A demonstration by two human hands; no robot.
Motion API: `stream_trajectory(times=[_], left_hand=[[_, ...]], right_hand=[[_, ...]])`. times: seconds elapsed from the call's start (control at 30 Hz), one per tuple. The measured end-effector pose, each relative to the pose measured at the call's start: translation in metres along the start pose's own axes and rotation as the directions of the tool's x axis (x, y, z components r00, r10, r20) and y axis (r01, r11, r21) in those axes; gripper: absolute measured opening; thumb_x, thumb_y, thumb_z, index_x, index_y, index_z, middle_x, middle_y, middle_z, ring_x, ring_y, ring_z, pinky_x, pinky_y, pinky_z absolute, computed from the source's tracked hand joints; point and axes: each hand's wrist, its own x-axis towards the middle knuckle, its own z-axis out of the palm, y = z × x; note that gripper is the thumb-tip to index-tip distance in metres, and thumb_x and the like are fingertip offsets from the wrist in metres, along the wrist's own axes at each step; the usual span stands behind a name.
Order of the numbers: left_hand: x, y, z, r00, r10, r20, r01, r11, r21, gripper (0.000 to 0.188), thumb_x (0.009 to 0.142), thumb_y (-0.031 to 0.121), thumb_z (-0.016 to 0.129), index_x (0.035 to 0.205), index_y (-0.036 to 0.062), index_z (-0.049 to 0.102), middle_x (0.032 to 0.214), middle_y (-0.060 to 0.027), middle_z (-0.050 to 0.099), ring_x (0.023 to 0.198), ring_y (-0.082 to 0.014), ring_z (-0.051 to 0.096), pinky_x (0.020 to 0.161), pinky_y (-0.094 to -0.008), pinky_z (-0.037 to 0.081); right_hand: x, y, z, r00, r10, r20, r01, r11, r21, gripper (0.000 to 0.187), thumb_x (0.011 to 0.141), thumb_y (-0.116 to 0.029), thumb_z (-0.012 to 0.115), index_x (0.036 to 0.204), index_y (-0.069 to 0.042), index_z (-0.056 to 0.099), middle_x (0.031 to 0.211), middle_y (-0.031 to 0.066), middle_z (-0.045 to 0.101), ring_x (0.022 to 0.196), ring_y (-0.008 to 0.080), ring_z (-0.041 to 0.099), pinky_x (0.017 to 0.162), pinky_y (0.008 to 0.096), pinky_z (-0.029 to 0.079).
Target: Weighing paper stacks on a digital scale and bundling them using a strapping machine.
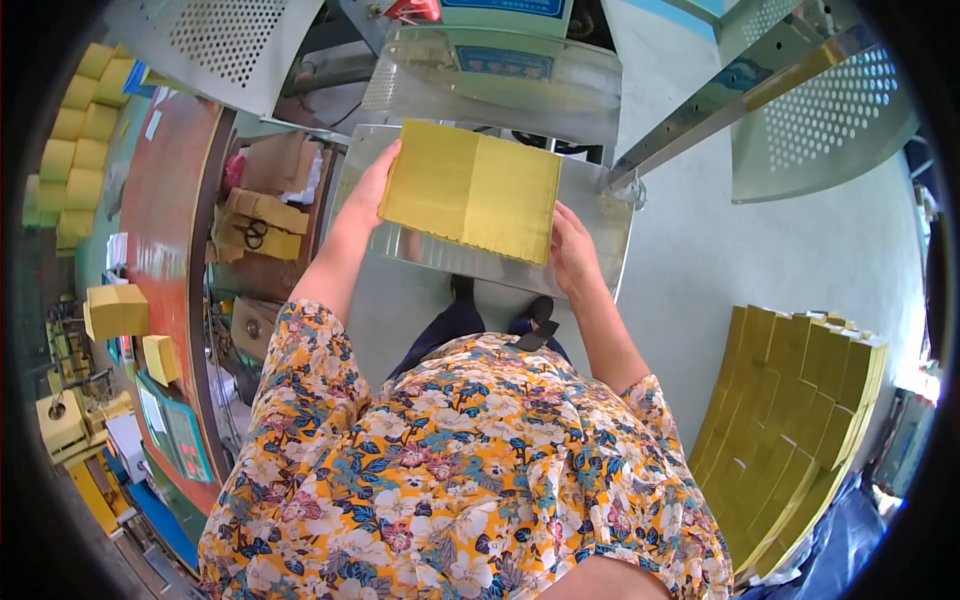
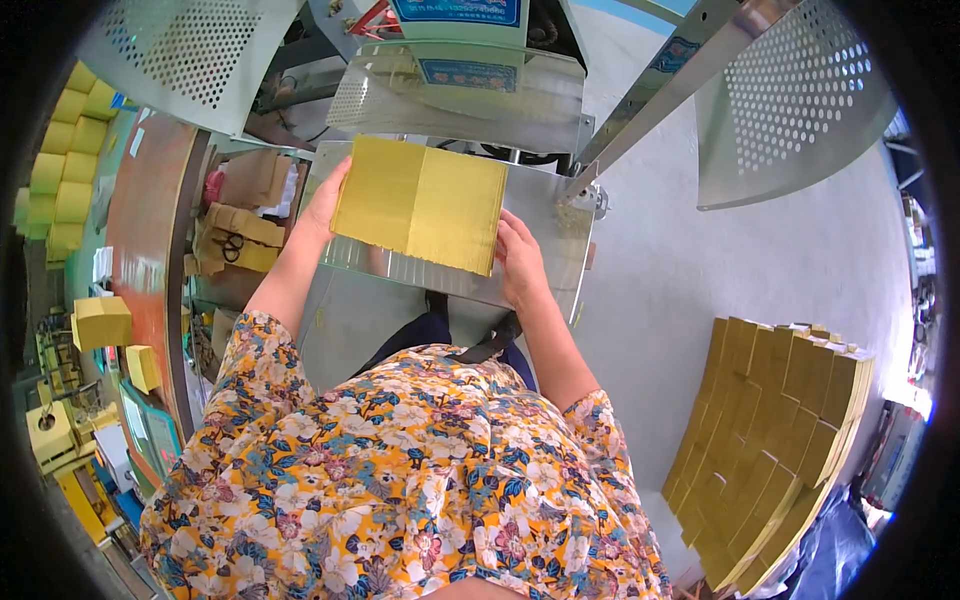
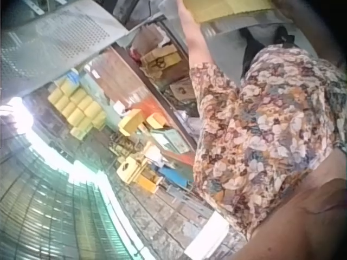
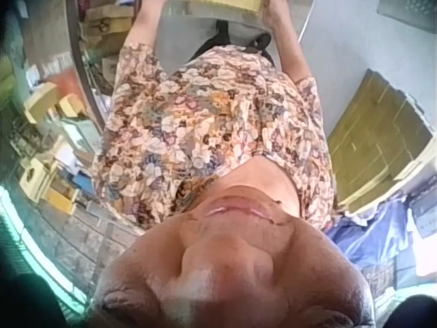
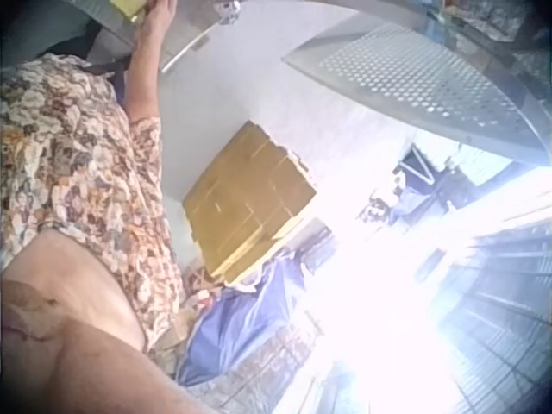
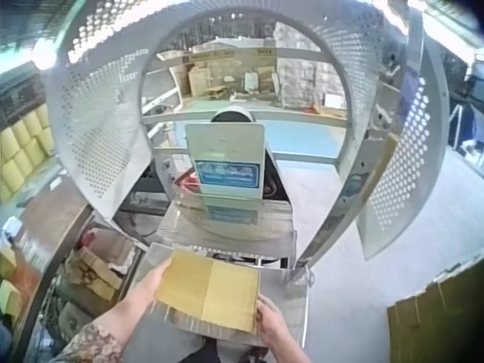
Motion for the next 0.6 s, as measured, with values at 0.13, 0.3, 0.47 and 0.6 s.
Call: stream_trajectory(times=[0.13, 0.3, 0.47, 0.6], left_hand=[[-0.001, -0.004, 0.007, 1.0, -0.005, -0.024, 0.005, 1.0, 0.002, 0.049, 0.103, 0.041, 0.044, 0.134, 0.0039, 0.053, 0.126, -0.0075, 0.062, 0.113, -0.0191, 0.06, 0.097, -0.0334, 0.048], [-0.002, -0.009, 0.008, 0.999, 0.001, -0.034, 0.0, 1.0, 0.028, 0.051, 0.103, 0.042, 0.042, 0.135, 0.0039, 0.052, 0.129, -0.0082, 0.06, 0.117, -0.02, 0.058, 0.1, -0.0343, 0.046], [-0.001, -0.008, 0.011, 0.995, -0.014, -0.095, 0.033, 0.978, 0.208, 0.063, 0.104, 0.051, 0.034, 0.142, 0.0031, 0.045, 0.14, -0.0097, 0.052, 0.127, -0.0218, 0.05, 0.106, -0.0347, 0.04], [-0.005, 0.007, 0.011, 0.99, -0.068, -0.124, 0.114, 0.905, 0.41, 0.069, 0.103, 0.056, 0.033, 0.145, 0.0028, 0.042, 0.144, -0.0098, 0.049, 0.131, -0.0217, 0.047, 0.108, -0.0341, 0.037]], right_hand=[[0.0, -0.002, -0.004, 0.999, 0.018, -0.047, -0.02, 0.999, -0.044, 0.038, 0.1, -0.024, 0.051, 0.134, -0.007, 0.054, 0.108, -0.0018, 0.064, 0.094, 0.0062, 0.057, 0.081, 0.0269, 0.042], [0.0, -0.001, 0.003, 0.994, 0.024, -0.109, -0.029, 0.999, -0.045, 0.036, 0.102, -0.026, 0.048, 0.132, -0.008, 0.055, 0.107, -0.0027, 0.065, 0.093, 0.0062, 0.057, 0.076, 0.0255, 0.041], [-0.005, -0.014, 0.014, 0.986, 0.064, -0.154, -0.094, 0.976, -0.196, 0.039, 0.101, -0.03, 0.049, 0.133, -0.01, 0.055, 0.106, -0.0021, 0.065, 0.092, 0.0068, 0.058, 0.069, 0.0225, 0.039], [-0.007, -0.032, 0.016, 0.978, 0.087, -0.189, -0.144, 0.938, -0.314, 0.041, 0.1, -0.033, 0.05, 0.134, -0.011, 0.055, 0.109, -0.001, 0.065, 0.093, 0.0084, 0.058, 0.072, 0.0241, 0.04]])
